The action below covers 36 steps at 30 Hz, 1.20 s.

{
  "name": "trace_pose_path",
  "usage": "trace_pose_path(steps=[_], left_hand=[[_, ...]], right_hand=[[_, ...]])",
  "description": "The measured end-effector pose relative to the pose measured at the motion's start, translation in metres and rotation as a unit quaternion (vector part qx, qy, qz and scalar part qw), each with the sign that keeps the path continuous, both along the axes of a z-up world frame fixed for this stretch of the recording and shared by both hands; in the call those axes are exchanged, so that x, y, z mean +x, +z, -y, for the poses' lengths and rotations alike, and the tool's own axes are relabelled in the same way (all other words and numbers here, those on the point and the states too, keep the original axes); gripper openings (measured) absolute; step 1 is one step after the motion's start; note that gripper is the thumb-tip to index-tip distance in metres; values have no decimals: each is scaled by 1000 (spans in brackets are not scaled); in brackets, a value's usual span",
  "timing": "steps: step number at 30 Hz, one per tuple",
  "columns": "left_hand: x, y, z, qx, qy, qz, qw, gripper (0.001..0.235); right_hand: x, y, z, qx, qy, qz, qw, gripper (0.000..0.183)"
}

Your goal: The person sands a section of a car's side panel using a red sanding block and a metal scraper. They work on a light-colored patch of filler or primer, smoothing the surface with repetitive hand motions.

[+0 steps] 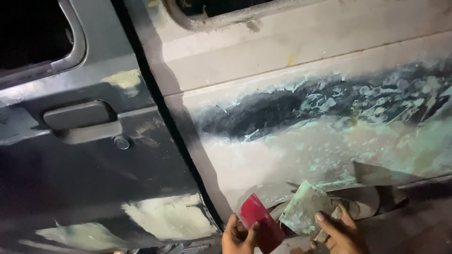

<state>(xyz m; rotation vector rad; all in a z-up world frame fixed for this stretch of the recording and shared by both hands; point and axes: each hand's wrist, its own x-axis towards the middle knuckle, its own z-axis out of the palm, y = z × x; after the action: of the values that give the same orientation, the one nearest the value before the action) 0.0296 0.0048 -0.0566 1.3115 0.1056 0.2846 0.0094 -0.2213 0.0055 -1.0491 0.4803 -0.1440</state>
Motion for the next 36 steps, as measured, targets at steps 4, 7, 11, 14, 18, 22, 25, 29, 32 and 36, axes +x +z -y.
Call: trace_pose_path(steps=[4,7,11,14,18,22,25,29,32,36], left_hand=[[0,8,7,-176,-1,-67,982,26],[5,-4,14,-248,4,-31,968,19],[-29,87,22,-223,4,-210,952,30],[-25,79,22,-200,5,-225,953,41],[-20,71,18,-180,15,-237,955,43],[-16,51,12,-213,37,-184,959,39],[-6,33,9,-225,91,-106,964,46],[-7,37,0,-169,136,-37,976,37],[-1,22,-3,-115,123,-25,985,44],[0,4,5,-30,118,22,992,27]], right_hand=[[13,-33,8,-163,-21,0,986,46],[20,-66,7,-177,-63,154,970,37],[13,-61,-6,-140,-76,137,978,41],[15,-79,-10,-197,-84,170,962,41],[11,-74,-20,-172,-101,177,964,37],[12,-75,0,-286,15,55,957,41],[28,-95,22,-367,136,14,920,43],[26,-66,34,-444,180,19,878,50],[4,-14,14,-424,161,-66,889,35],[19,-78,19,-432,186,16,882,24]])
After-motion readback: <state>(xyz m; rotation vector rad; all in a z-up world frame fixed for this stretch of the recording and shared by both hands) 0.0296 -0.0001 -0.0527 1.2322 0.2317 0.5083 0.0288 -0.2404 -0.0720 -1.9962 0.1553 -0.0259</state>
